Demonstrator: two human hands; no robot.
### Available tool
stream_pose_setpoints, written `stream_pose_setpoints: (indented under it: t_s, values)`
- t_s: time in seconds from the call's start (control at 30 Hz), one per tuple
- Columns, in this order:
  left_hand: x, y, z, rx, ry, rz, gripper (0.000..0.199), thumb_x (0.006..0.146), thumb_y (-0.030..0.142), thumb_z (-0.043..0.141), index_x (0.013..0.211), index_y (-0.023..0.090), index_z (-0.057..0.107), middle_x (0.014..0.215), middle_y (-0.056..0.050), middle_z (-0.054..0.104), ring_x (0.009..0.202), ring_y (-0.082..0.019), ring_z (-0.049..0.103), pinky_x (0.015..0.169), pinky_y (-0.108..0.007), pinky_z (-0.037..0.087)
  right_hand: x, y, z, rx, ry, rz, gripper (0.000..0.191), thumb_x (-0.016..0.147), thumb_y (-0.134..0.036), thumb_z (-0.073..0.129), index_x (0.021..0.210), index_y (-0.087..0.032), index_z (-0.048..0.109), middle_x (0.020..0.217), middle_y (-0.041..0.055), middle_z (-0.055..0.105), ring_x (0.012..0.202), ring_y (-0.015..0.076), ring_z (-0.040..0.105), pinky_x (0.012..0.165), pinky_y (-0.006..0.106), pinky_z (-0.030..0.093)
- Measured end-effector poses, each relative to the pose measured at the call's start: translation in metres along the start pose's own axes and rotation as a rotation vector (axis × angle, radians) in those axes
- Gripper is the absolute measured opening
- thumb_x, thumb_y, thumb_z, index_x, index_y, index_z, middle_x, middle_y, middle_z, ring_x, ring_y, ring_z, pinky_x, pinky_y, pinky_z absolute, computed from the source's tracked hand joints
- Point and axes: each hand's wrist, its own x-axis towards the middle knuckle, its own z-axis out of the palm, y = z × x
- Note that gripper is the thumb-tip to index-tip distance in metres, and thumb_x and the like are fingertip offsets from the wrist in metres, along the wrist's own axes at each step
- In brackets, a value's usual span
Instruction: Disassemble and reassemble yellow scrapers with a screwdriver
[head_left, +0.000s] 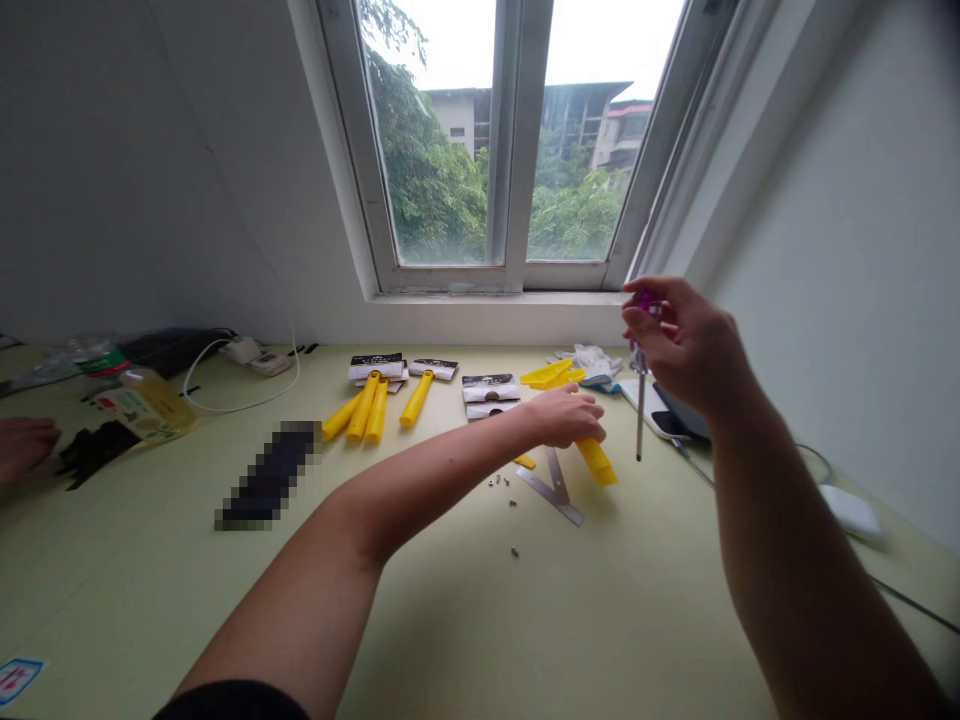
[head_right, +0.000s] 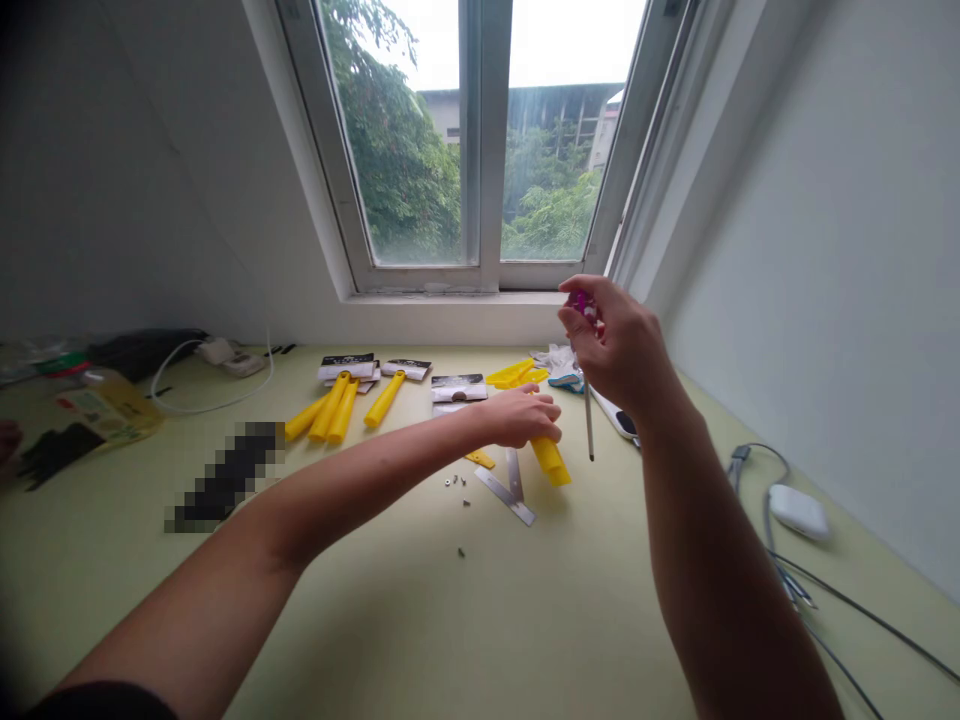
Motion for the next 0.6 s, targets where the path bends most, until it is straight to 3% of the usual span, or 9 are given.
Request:
stream_pose_setpoints:
  t_s: [0.13,0.23,0.4,0.5,0.6]
  values:
    - [0.035,-0.006,0.016,-0.004,-0.066,-0.011,0.020,0.076,0.006,0.065,0.089,0.020,0.070,0.098,-0.005,0.069,0.099,-0.023,0.059,0.071,-0.032,0.040,0.002,0.005,-0.012,-0.038,0.019,0.005,0.033,0.089,-0.042,0.057,0.118,-0.026,0.063,0.096,0.0082,0.066,0.078,0.0252,0.065,0.078,0.047,0.056]
    - [0.042,-0.007,0.023,-0.023,-0.077,-0.046,0.022,0.075,0.013,0.069,0.095,0.020,0.069,0.100,-0.006,0.069,0.097,-0.023,0.061,0.069,-0.031,0.042,0.002,0.007,-0.014,-0.029,0.005,0.002,0.032,0.089,-0.042,0.058,0.118,-0.027,0.062,0.096,0.0074,0.066,0.076,0.0240,0.065,0.078,0.045,0.056]
    - [0.030,-0.008,0.029,-0.104,-0.112,-0.078,0.051,0.071,0.021,0.073,0.121,0.022,0.061,0.113,-0.007,0.066,0.107,-0.024,0.058,0.089,-0.037,0.045,0.002,0.002,-0.012,0.045,0.022,0.029,0.029,0.089,-0.042,0.058,0.114,-0.027,0.063,0.090,0.0064,0.064,0.073,0.0228,0.066,0.073,0.042,0.057]
    - [0.021,-0.008,0.029,-0.125,-0.122,-0.106,0.076,0.070,0.026,0.076,0.139,0.024,0.046,0.131,-0.010,0.057,0.125,-0.028,0.047,0.105,-0.050,0.036,0.002,0.003,-0.011,0.049,-0.007,0.017,0.031,0.090,-0.042,0.058,0.116,-0.026,0.062,0.092,0.0068,0.065,0.074,0.0230,0.067,0.072,0.041,0.057]
    - [0.017,-0.007,0.025,-0.049,-0.114,-0.124,0.076,0.070,0.027,0.078,0.140,0.027,0.047,0.135,-0.012,0.053,0.130,-0.030,0.041,0.105,-0.053,0.034,0.002,0.005,-0.011,0.038,-0.034,0.008,0.032,0.090,-0.042,0.057,0.118,-0.025,0.061,0.095,0.0078,0.066,0.074,0.0227,0.067,0.073,0.041,0.057]
